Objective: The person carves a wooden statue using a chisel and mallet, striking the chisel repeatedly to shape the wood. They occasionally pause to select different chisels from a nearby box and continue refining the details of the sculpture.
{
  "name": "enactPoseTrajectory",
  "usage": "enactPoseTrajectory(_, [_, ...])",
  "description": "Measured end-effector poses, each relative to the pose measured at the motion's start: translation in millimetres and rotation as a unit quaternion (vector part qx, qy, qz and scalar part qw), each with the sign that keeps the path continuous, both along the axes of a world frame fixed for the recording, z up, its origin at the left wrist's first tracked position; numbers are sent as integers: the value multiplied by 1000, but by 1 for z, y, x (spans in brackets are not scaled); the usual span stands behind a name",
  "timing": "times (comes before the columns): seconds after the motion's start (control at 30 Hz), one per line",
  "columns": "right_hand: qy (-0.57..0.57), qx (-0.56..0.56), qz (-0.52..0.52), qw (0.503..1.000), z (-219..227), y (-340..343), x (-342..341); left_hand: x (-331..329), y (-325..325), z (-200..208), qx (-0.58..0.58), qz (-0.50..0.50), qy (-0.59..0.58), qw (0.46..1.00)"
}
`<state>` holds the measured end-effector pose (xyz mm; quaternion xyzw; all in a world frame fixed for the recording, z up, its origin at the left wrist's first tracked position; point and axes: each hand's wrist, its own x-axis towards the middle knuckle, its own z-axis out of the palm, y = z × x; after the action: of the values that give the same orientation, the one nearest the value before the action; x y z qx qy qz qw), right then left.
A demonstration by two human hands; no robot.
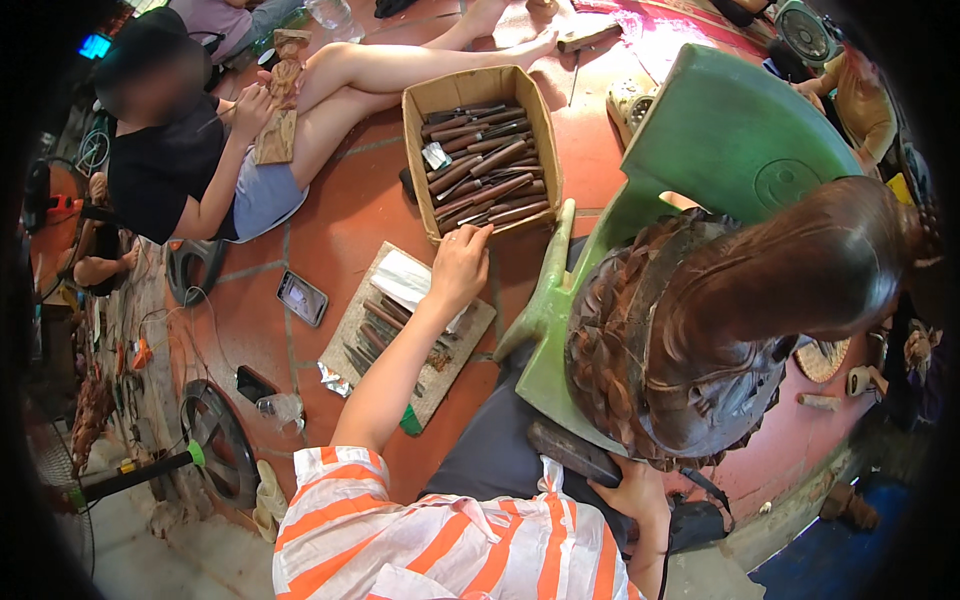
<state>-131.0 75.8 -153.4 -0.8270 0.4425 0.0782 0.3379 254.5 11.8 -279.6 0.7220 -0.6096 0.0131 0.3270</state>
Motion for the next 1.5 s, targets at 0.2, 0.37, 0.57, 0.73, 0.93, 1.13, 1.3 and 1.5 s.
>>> enactPoseTrajectory(0.2, [0,6,17,1000,-9,1,-10,-11,13,3,30,13,52,998])
enactPoseTrajectory(0.37, [94,70,2,993,-10,-1,-14,7,3,3,21,37,124,991])
enactPoseTrajectory(0.57, [130,96,-3,987,-10,-1,-16,85,-35,-3,120,96,61,986])
enactPoseTrajectory(0.73, [111,90,-6,990,-11,0,-17,111,-52,-15,71,135,40,988])
enactPoseTrajectory(0.93, [136,111,-15,984,-3,-3,-10,124,-70,-17,-10,89,72,993])
enactPoseTrajectory(1.13, [156,130,-15,979,-4,-2,-10,146,-93,-15,165,39,-63,984])
enactPoseTrajectory(1.3, [98,102,-58,988,-2,1,-6,143,-105,-20,202,24,-82,976])
enactPoseTrajectory(1.5, [124,107,-48,985,-5,3,-10,130,-96,-39,207,-7,-122,971])
